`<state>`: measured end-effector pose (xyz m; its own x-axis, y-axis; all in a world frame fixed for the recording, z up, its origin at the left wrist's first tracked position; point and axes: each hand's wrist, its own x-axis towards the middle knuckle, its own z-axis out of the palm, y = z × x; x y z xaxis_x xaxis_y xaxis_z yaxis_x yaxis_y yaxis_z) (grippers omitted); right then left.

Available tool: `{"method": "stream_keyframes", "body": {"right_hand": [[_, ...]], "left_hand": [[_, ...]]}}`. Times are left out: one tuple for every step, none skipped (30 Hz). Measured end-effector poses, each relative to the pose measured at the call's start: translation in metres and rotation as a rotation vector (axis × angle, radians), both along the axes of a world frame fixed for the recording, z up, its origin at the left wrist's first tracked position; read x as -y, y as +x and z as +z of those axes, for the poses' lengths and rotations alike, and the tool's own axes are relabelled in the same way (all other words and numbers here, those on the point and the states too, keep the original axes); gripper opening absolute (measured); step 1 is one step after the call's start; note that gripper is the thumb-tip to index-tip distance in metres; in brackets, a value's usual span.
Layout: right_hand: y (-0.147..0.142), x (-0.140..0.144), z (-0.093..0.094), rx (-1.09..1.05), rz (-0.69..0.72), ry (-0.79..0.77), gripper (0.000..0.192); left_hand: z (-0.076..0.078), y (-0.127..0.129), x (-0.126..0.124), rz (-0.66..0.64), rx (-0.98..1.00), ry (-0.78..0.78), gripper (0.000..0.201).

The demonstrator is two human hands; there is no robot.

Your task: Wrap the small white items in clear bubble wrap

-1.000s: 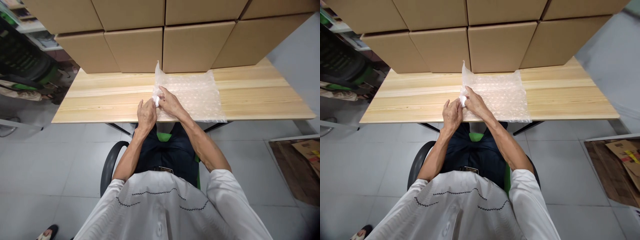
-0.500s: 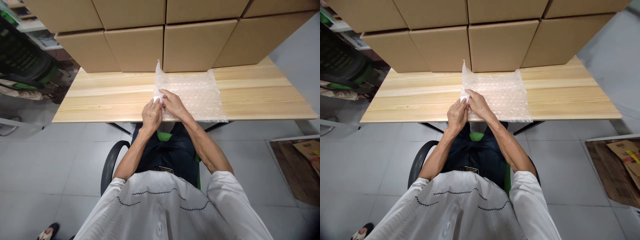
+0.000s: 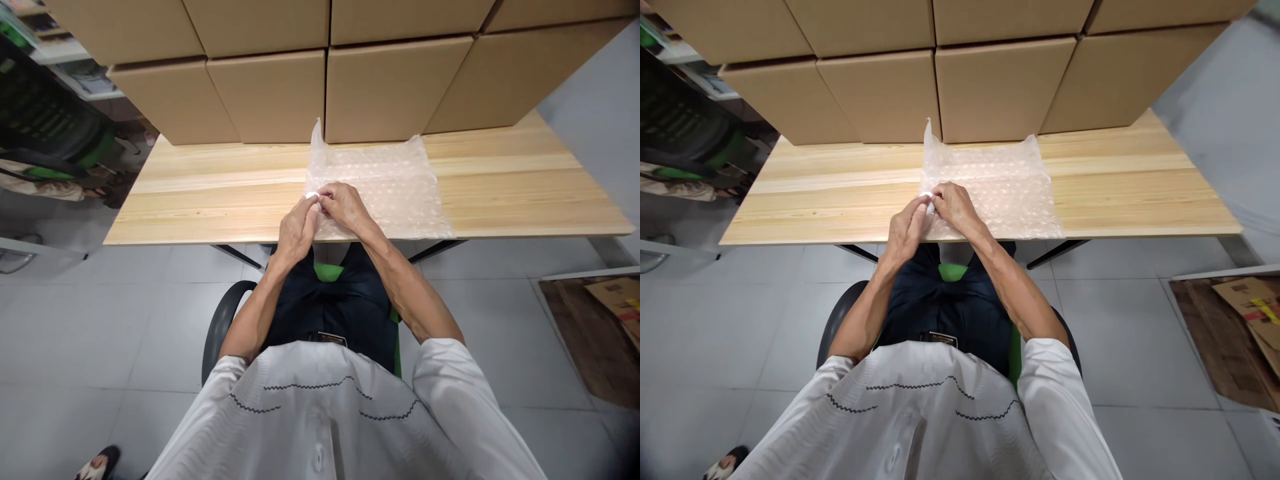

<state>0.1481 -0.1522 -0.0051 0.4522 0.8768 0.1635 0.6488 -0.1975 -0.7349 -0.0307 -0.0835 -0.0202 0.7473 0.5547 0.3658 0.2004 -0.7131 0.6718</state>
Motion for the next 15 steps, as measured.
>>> {"method": "stream_keyframes", "body": {"right_hand": [[-0.001,0.0,0.0,-0.008,-0.003,-0.001,0.025],[-0.001,-0.001,0.0,-0.014,-0.005,-0.003,0.026],[-0.002,-0.001,0.0,-0.016,-0.009,-0.004,0.026],[-0.002,-0.002,0.0,-0.014,-0.013,-0.004,0.026],[-0.003,-0.002,0.0,-0.009,-0.015,-0.004,0.027],[-0.003,-0.003,0.0,-0.004,-0.015,-0.002,0.026],[-0.003,-0.003,0.0,0.003,-0.014,0.003,0.026],[-0.003,-0.003,-0.001,0.012,-0.014,0.01,0.025],[-0.003,-0.003,-0.001,0.021,-0.011,0.018,0.025],[-0.002,-0.003,-0.002,0.032,-0.009,0.027,0.025],[-0.002,-0.003,-0.002,0.041,-0.009,0.034,0.024],[-0.002,-0.003,-0.003,0.05,-0.012,0.038,0.024],[-0.003,-0.003,-0.002,0.056,-0.013,0.036,0.024],[-0.003,-0.003,-0.002,0.055,-0.013,0.03,0.024],[-0.003,-0.003,-0.001,0.047,-0.013,0.022,0.023]], "left_hand": [[0.001,0.0,-0.007,0.011,0.02,-0.054,0.049],[0.001,0.0,-0.014,0.028,0.036,-0.095,0.048],[0.0,0.001,-0.022,0.055,0.041,-0.119,0.048],[0.0,0.002,-0.03,0.091,0.027,-0.124,0.05],[-0.001,0.003,-0.037,0.128,-0.008,-0.106,0.051],[-0.002,0.004,-0.044,0.157,-0.059,-0.066,0.053],[-0.003,0.004,-0.048,0.176,-0.117,-0.01,0.053],[-0.003,0.005,-0.051,0.186,-0.171,0.051,0.053],[-0.003,0.006,-0.051,0.193,-0.213,0.108,0.052],[-0.004,0.007,-0.051,0.201,-0.243,0.154,0.051],[-0.004,0.008,-0.049,0.213,-0.262,0.184,0.05],[-0.004,0.009,-0.046,0.229,-0.273,0.2,0.049],[-0.004,0.011,-0.044,0.244,-0.281,0.208,0.048],[-0.004,0.013,-0.041,0.252,-0.29,0.213,0.047],[-0.004,0.015,-0.04,0.252,-0.301,0.214,0.046]]}}
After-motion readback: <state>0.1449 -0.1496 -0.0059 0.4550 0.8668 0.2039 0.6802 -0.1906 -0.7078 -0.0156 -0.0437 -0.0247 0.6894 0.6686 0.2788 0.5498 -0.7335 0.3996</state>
